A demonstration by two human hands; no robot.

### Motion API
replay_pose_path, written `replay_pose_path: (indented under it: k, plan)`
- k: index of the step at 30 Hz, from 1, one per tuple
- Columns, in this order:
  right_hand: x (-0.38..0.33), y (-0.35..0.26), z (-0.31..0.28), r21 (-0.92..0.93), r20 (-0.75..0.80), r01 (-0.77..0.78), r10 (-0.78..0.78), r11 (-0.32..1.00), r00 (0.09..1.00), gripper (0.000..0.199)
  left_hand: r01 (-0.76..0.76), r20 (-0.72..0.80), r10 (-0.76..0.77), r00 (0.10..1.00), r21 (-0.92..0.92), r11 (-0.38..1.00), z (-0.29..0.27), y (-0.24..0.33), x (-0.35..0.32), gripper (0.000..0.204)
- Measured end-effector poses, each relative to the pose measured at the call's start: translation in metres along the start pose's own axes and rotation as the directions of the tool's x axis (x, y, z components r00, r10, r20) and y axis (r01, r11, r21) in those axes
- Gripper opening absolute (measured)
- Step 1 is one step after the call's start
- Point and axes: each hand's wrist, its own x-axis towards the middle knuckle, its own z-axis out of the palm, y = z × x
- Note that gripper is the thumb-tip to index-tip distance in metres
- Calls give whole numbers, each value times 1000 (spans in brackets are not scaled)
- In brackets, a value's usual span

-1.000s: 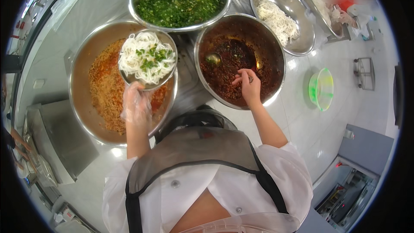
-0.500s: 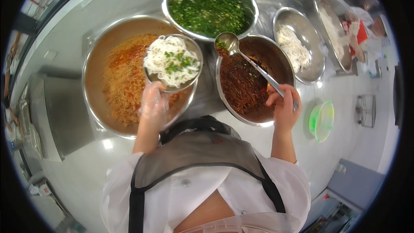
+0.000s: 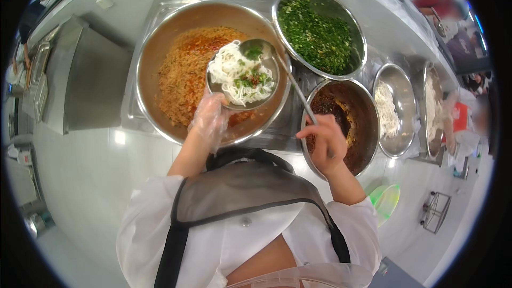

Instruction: The person assembles noodle dishes at a service counter. They scoop noodles into bowls, then add various toppings including a red sauce, green herbs, and a dark meat mixture using a ladle. The completed bowls are handed to customers waiting at the counter.

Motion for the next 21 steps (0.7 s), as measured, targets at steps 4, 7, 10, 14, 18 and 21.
replay_pose_path:
  k: [4,7,10,14,18,21]
  plan:
    - [26,35,39,517,-167,-399,546,757,821,19,-97,-48,94,994,-69,993,-35,14,0,72]
    - [53,84,78,594,-59,-551,715,586,696,21,-174,-12,174,985,-119,978,-63,38,-5,88]
    - [46,134,132,291,8,-539,561,791,828,20,-293,-119,283,952,-71,954,-84,57,-11,78]
    - [45,139,182,1,106,-352,350,936,931,15,-406,-157,395,905,-48,912,-98,79,-25,71]
    - [46,133,206,102,225,-496,466,862,856,17,-433,-222,416,882,-33,901,-109,83,-26,70]
    - [64,129,196,321,253,-703,658,634,709,23,-428,-232,405,884,-60,902,-117,81,-24,71]
